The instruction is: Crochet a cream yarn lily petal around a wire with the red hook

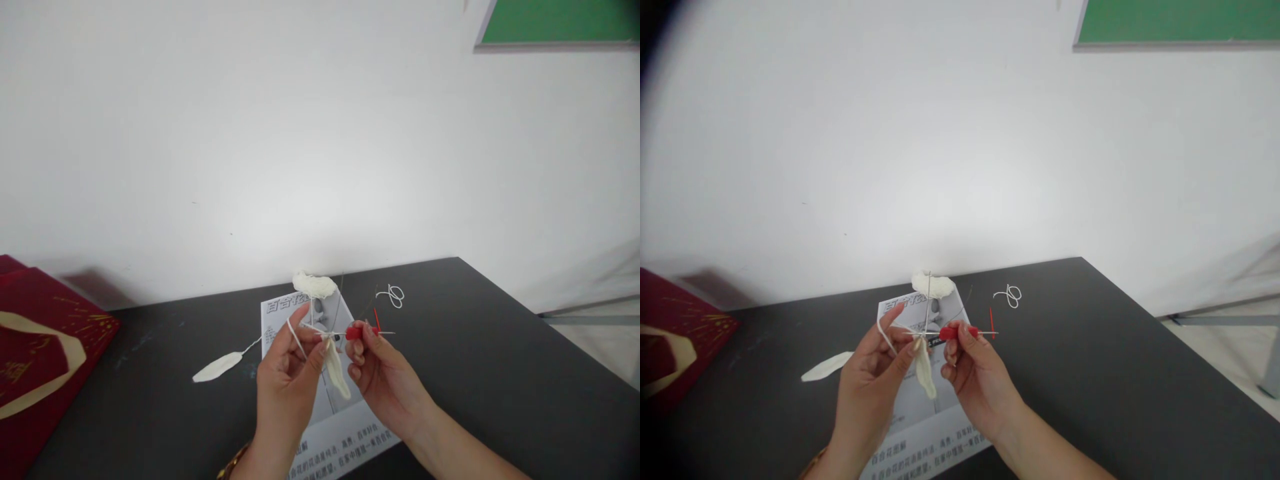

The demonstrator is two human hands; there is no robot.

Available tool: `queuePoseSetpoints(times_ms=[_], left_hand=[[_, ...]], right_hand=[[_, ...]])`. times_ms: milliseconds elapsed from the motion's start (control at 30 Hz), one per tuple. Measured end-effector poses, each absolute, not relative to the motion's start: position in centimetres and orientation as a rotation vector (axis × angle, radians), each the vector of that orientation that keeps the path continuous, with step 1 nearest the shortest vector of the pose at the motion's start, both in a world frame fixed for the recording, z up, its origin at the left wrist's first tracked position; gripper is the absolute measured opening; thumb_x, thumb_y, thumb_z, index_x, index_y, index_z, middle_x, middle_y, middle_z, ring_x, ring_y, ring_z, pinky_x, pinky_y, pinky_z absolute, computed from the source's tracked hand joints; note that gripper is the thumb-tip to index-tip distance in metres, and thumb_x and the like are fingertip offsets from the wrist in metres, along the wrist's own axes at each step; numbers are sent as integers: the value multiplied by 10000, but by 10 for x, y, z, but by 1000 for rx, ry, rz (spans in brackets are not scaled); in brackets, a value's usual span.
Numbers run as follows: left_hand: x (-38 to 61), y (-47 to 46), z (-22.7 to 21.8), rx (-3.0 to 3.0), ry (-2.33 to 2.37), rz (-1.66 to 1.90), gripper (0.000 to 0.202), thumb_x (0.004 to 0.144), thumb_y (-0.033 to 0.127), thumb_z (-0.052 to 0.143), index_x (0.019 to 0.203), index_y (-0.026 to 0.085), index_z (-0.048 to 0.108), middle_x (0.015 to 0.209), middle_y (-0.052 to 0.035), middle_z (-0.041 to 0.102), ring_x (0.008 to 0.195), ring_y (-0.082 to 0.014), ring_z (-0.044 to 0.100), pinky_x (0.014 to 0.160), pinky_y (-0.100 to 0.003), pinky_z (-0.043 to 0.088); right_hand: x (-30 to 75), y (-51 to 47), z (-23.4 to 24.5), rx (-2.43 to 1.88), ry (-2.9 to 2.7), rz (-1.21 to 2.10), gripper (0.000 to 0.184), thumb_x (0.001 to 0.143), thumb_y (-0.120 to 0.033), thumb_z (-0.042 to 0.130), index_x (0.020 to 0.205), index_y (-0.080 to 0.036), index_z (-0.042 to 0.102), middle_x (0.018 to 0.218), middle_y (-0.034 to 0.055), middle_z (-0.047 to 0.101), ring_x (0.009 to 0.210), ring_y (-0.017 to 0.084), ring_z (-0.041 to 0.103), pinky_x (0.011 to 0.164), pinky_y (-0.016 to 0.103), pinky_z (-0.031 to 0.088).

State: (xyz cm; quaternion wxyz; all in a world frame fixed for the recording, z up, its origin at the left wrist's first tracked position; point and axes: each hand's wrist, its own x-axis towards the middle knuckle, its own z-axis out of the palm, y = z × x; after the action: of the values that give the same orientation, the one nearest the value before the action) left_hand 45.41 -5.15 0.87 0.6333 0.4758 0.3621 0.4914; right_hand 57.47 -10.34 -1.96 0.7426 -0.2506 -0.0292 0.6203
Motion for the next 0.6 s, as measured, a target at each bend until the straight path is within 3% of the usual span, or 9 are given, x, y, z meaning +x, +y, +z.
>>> queuePoseSetpoints(times_ms=[233,400,600], left_hand=[[453,-53,10,937,729,1009,545,691,226,754,1206,260,581,736,35,630,531,-74,565,502,-170,455],[453,-55,8,872,674,1019,497,734,233,724,1204,281,572,732,38,614,596,-80,580,531,-159,458],[457,-61,10,997,695,1123,446,788,248,670,1211,304,537,721,50,608,423,-37,475,403,-141,389]], right_hand=[[576,-101,-22,-473,-4,1426,152,726,-251,756,783,-146,662,532,-60,538,462,58,497,425,150,454],[574,-101,-27,-430,45,1454,134,766,-261,725,785,-150,651,550,-55,560,461,55,504,447,155,468],[572,-103,-28,-405,35,1496,180,783,-316,708,835,-152,655,588,-48,584,491,64,535,521,186,509]])
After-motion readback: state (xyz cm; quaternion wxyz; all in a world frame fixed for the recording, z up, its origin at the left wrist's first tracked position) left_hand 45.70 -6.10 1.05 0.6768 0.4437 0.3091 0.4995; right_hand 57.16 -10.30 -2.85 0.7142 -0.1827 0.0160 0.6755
